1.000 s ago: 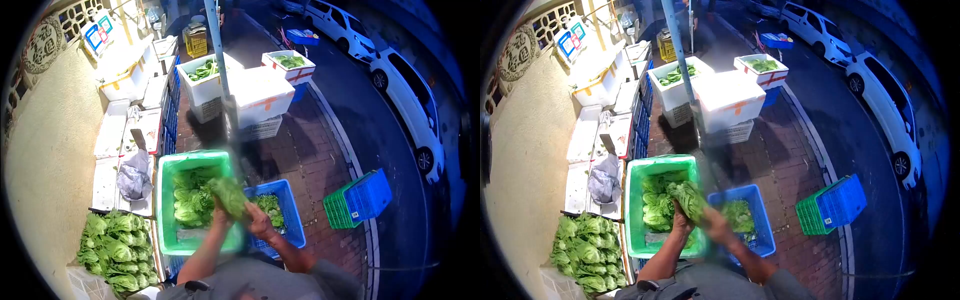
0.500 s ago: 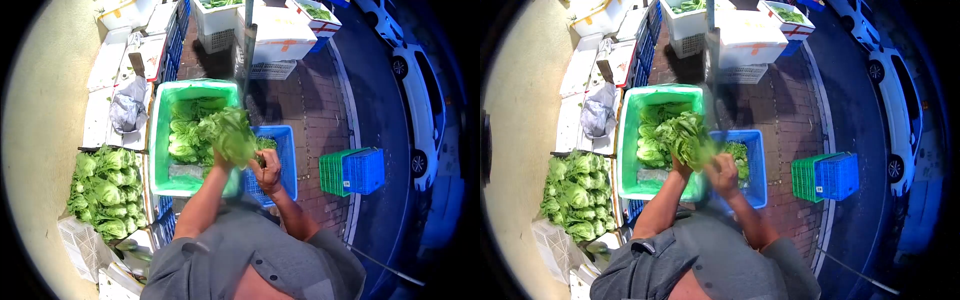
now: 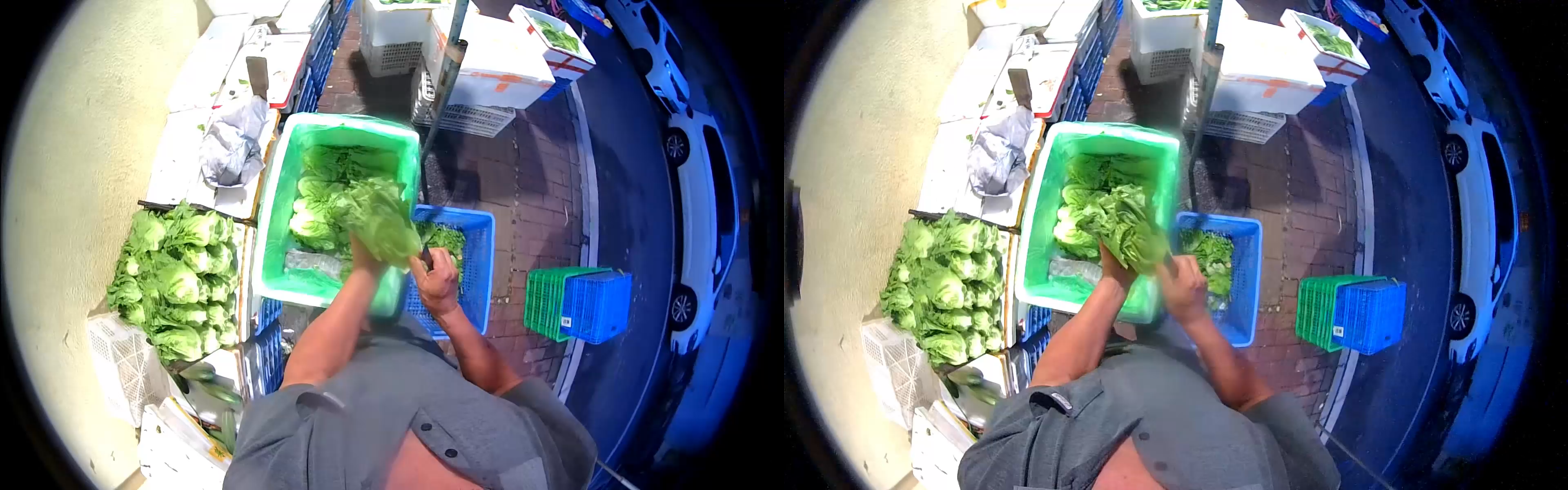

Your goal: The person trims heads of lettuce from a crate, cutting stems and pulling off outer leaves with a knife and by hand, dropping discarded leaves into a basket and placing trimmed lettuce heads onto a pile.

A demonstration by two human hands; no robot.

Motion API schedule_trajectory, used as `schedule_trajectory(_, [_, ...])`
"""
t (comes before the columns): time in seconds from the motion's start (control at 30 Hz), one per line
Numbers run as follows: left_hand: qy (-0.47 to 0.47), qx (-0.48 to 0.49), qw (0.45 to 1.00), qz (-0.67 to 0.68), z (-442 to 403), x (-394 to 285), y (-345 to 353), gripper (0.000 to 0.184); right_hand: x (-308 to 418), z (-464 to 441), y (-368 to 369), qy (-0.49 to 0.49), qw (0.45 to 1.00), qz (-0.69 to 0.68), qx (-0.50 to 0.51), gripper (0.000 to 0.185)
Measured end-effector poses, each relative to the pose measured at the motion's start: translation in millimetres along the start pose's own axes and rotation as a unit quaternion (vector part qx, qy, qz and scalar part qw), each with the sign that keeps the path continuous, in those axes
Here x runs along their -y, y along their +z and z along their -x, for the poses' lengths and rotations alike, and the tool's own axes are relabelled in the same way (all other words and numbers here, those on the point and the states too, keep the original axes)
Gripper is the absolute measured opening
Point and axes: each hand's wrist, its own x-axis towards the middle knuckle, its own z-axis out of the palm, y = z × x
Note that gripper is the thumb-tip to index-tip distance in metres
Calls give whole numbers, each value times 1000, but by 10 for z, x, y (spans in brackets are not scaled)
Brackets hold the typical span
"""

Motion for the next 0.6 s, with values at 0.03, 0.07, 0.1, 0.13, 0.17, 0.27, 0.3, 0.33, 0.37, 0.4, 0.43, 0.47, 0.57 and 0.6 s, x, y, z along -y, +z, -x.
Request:
schedule_trajectory(0.03, [57, -16, 979, -193, -43, 56, -137, 72, 14, -5, 25, 0, 1000, -5, 1, 11])
schedule_trajectory(0.07, [113, -29, 935, -334, -80, 75, -181, 71, 19, -12, 54, 0, 1000, -8, -1, 11])
schedule_trajectory(0.1, [135, -32, 913, -384, -106, 89, -232, 71, 22, -20, 88, 0, 1000, -11, -4, 11])
schedule_trajectory(0.13, [156, -38, 887, -432, -133, 101, -279, 71, 15, -21, 130, 4, 1000, -12, -3, 12])
schedule_trajectory(0.17, [147, -38, 906, -395, -134, 82, -266, 70, 3, -21, 169, 9, 1000, -13, -2, 12])
schedule_trajectory(0.27, [47, -23, 991, -125, -84, -84, -176, 68, 68, -8, 254, 14, 1000, -12, -5, 11])
schedule_trajectory(0.3, [12, -16, 999, -29, -50, -172, -130, 67, 102, 2, 285, 14, 1000, -13, -6, 10])
schedule_trajectory(0.33, [-25, -15, 997, 67, -17, -257, -86, 66, 132, 14, 328, 10, 1000, -22, -16, 10])
schedule_trajectory(0.37, [-52, -12, 989, 138, -7, -313, -74, 65, 149, 24, 369, 5, 999, -32, -27, 10])
schedule_trajectory(0.4, [-79, -8, 975, 207, -8, -354, -69, 63, 162, 33, 407, 1, 998, -42, -39, 10])
schedule_trajectory(0.43, [-1, -16, 999, 31, -32, -321, -115, 53, 173, 51, 443, 4, 998, -54, -42, 11])
schedule_trajectory(0.47, [77, -22, 986, -146, -65, -271, -138, 42, 182, 71, 475, 6, 997, -66, -46, 13])
schedule_trajectory(0.57, [30, 10, 999, -43, -67, -344, -205, 51, 281, 75, 559, 3, 992, -102, -68, 13])
schedule_trajectory(0.6, [40, 16, 998, -38, -98, -334, -244, 52, 323, 66, 570, 0, 991, -115, -76, 12])
